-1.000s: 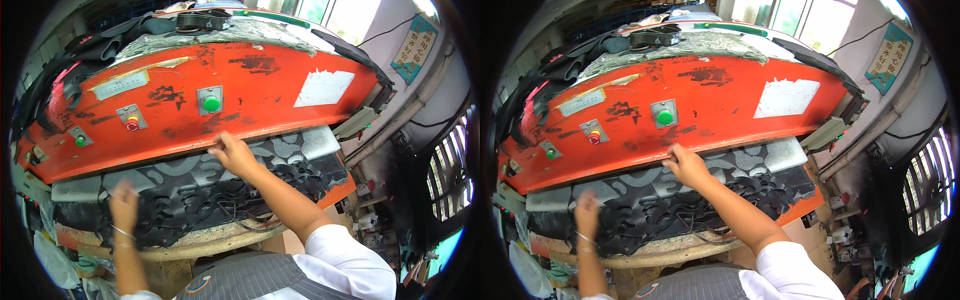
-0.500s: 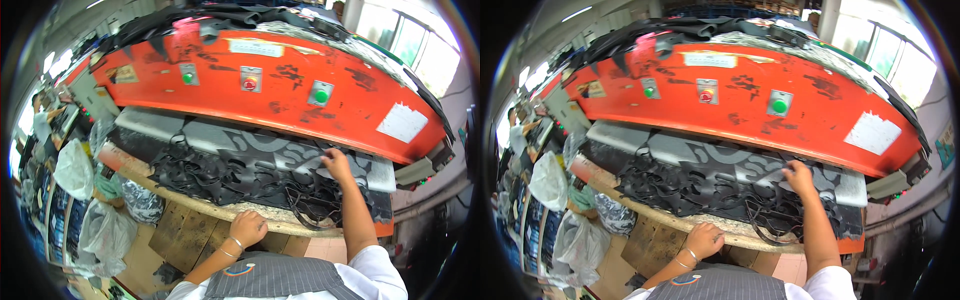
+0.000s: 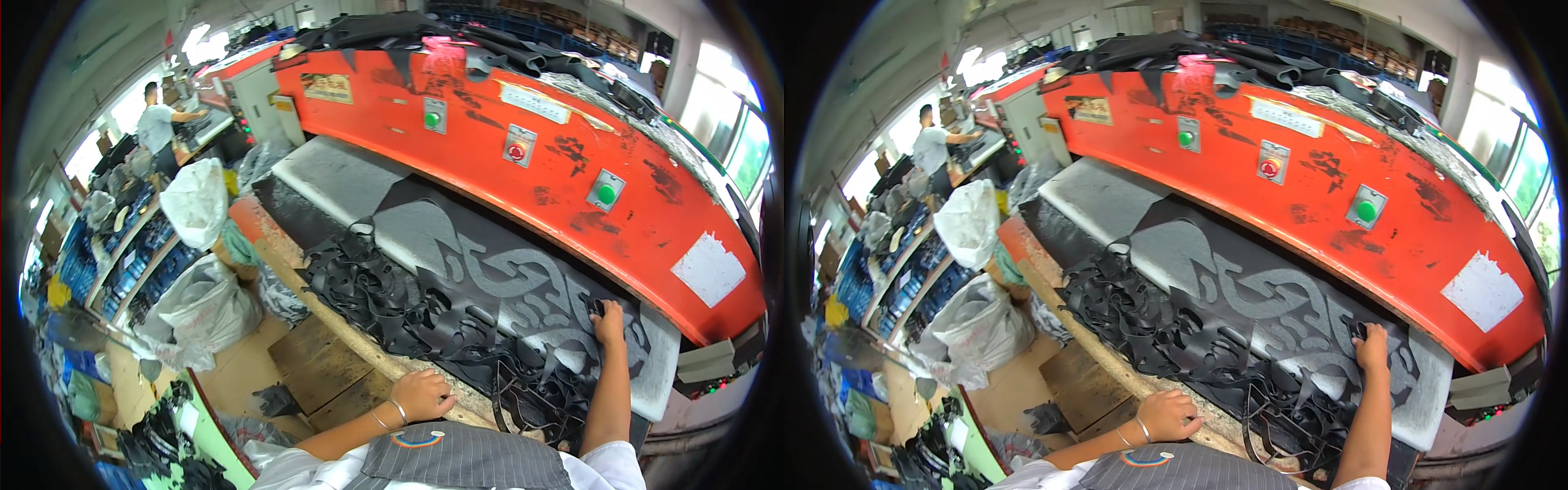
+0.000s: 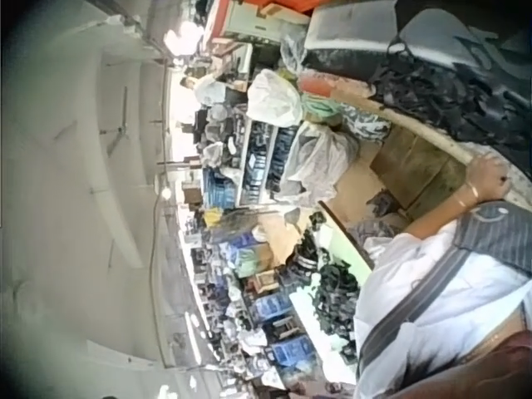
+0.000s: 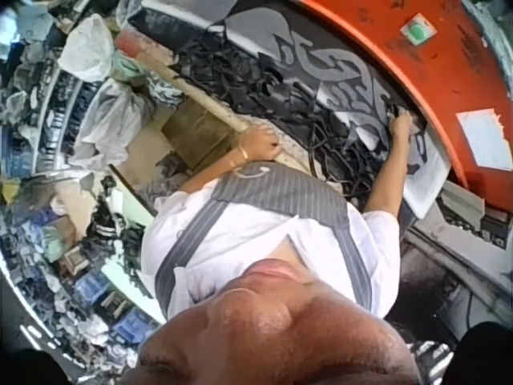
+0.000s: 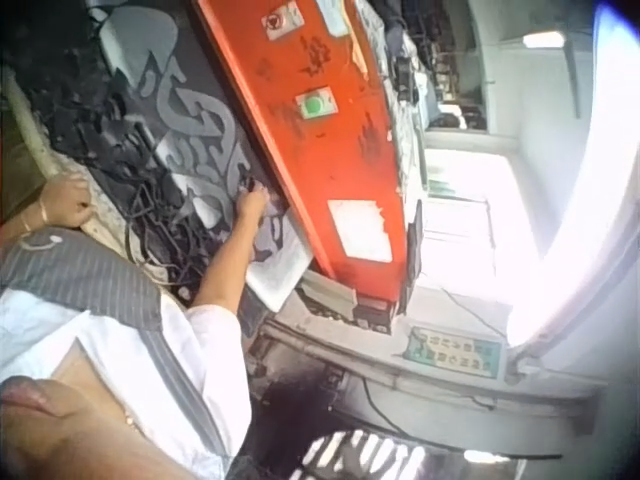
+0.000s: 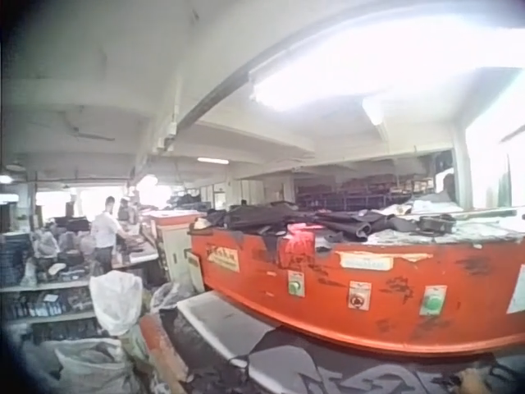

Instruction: Operating a hydraulic press machine to cut shoe components from leather sheets using metal dies.

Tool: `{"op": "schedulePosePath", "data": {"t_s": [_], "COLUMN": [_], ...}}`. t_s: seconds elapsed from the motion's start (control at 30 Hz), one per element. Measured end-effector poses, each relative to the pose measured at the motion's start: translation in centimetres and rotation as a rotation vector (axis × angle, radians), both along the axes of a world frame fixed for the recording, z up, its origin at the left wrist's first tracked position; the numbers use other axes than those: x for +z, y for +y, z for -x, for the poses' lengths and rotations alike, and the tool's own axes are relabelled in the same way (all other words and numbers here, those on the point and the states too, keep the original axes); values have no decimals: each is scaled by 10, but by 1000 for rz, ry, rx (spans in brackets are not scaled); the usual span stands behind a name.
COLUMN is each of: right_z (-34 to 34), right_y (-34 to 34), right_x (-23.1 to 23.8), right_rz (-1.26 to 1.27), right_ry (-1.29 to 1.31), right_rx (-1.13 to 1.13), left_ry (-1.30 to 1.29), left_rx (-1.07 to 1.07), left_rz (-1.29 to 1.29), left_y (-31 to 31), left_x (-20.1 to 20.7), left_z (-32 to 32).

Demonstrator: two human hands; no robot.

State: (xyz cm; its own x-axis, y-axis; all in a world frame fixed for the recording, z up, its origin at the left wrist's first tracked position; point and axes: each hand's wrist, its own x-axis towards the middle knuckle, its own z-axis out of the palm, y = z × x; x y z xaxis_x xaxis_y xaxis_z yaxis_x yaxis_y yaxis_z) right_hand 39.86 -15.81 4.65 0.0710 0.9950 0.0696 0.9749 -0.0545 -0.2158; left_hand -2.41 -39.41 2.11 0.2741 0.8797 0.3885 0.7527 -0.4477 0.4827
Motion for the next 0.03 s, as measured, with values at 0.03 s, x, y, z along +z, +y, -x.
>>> {"op": "schedulePosePath", "data": {"t_s": [0.03], "right_z": [10], "right_y": [-5], "right_x": [11], "right_rz": [84], "right_ry": [8], "right_rx": [-13], "left_ry": [11], "left_rx": [36], "left_rz": [6], "left_y": [-5], "left_x": [2], "left_z": [0]}}
